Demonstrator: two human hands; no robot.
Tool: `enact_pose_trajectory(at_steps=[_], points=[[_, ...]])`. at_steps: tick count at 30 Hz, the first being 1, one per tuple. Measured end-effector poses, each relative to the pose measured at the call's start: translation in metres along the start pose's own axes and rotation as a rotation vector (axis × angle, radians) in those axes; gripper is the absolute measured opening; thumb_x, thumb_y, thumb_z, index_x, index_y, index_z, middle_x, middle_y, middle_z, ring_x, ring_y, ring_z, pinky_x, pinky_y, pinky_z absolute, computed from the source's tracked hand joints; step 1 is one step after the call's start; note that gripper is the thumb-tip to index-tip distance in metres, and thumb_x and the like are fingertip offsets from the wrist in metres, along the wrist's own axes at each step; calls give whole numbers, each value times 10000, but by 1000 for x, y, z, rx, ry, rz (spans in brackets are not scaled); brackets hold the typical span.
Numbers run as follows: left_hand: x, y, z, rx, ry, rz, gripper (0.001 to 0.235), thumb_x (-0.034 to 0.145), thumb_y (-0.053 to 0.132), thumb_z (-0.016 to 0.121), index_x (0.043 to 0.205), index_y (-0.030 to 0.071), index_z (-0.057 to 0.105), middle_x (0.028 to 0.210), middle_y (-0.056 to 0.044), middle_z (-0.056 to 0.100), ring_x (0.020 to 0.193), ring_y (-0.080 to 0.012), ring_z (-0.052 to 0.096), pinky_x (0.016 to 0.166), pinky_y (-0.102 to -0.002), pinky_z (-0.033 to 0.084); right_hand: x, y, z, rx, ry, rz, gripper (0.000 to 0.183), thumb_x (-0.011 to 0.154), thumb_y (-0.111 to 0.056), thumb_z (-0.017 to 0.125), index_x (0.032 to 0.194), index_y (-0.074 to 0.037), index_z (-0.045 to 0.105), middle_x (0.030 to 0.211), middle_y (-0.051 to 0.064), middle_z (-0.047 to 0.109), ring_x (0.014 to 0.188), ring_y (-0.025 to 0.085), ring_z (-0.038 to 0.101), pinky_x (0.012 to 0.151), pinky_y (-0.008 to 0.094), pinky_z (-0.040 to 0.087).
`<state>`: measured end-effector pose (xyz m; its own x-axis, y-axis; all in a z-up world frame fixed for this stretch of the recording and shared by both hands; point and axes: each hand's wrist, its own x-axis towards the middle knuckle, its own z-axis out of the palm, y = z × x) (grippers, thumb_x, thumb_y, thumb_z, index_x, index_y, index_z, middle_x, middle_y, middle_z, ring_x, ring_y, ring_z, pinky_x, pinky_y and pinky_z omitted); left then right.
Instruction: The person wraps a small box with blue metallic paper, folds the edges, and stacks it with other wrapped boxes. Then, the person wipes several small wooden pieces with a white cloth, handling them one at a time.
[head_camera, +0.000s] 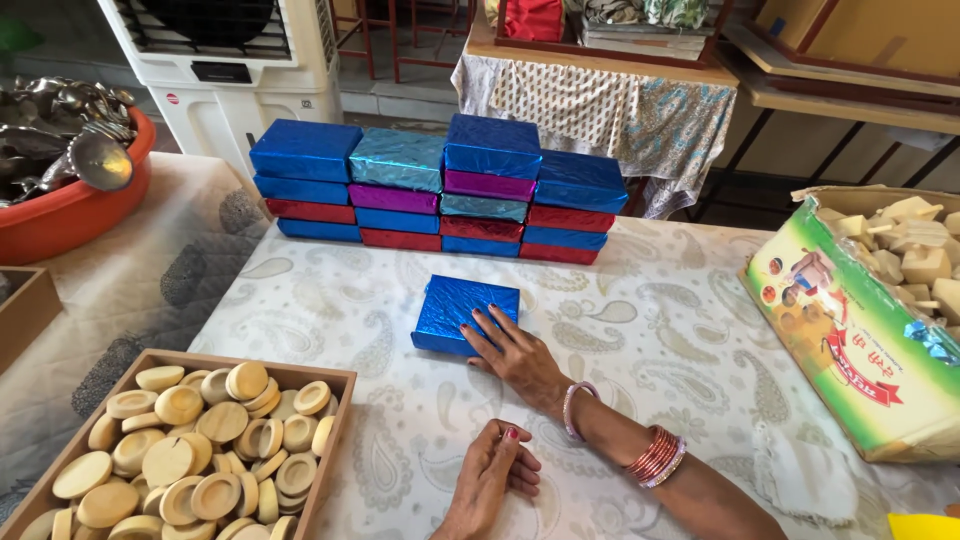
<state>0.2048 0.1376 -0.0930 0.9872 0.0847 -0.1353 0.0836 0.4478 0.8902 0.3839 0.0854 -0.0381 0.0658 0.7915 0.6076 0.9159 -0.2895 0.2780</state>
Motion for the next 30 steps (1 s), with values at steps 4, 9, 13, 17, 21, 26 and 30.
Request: enact_pose_trajectory(at_steps=[4, 9, 13, 17, 21, 26, 30], points=[[-1, 3, -1, 27, 0, 24, 403, 1065, 372, 435, 1154, 1, 563, 858, -110, 653, 734, -163, 655, 664, -303, 595, -2, -1, 7, 9, -59, 38, 578, 945, -424, 661, 1438, -137, 567, 1448, 127, 583, 1364, 339, 529, 778, 400, 639], [-1, 3, 1, 20, 22, 4, 405, 1063, 367, 430, 1149, -4, 567, 851, -112, 651, 726, -164, 653, 662, -305, 596, -3, -1, 7, 17, -65, 40, 578, 960, -419, 657, 1449, -132, 548, 1452, 129, 575, 1366, 348, 525, 779, 393, 642], [-4, 8, 4, 38, 6, 22, 410, 1070, 368, 419, 1149, -5, 568, 857, -112, 653, 730, -165, 654, 670, -303, 598, -1, -1, -1, 32, -85, 53, 575, 954, -429, 657, 1439, -138, 553, 1451, 123, 571, 1366, 328, 524, 772, 398, 641], [3, -5, 1, 12, 4, 35, 385, 1073, 350, 434, 1149, -3, 569, 854, -107, 655, 722, -165, 657, 656, -298, 597, -2, -1, -2, 101, -91, 79, 596, 927, -434, 647, 1438, -143, 554, 1468, 121, 568, 1382, 320, 510, 810, 386, 635], [15, -28, -9, -52, -39, 126, 342, 1087, 330, 454, 1169, 11, 544, 862, -122, 670, 699, -177, 678, 633, -311, 612, 5, 4, 6, 29, -86, 41, 572, 956, -421, 654, 1434, -123, 558, 1444, 125, 585, 1380, 319, 509, 801, 388, 622], [32, -51, -15, -120, -31, 106, 300, 1103, 309, 469, 1190, 26, 520, 844, -147, 679, 633, -199, 670, 583, -334, 607, 87, 29, -7, -85, 80, -149, 549, 967, -391, 653, 1432, -116, 560, 1447, 115, 588, 1395, 320, 504, 907, 371, 608], [44, -66, -14, -91, -29, 86, 312, 1124, 323, 471, 1199, 25, 523, 827, -144, 677, 613, -198, 671, 562, -336, 606, 202, 57, -20, -149, 263, -122, 550, 994, -392, 664, 1451, -104, 561, 1491, 88, 578, 1430, 284, 491, 990, 344, 589]])
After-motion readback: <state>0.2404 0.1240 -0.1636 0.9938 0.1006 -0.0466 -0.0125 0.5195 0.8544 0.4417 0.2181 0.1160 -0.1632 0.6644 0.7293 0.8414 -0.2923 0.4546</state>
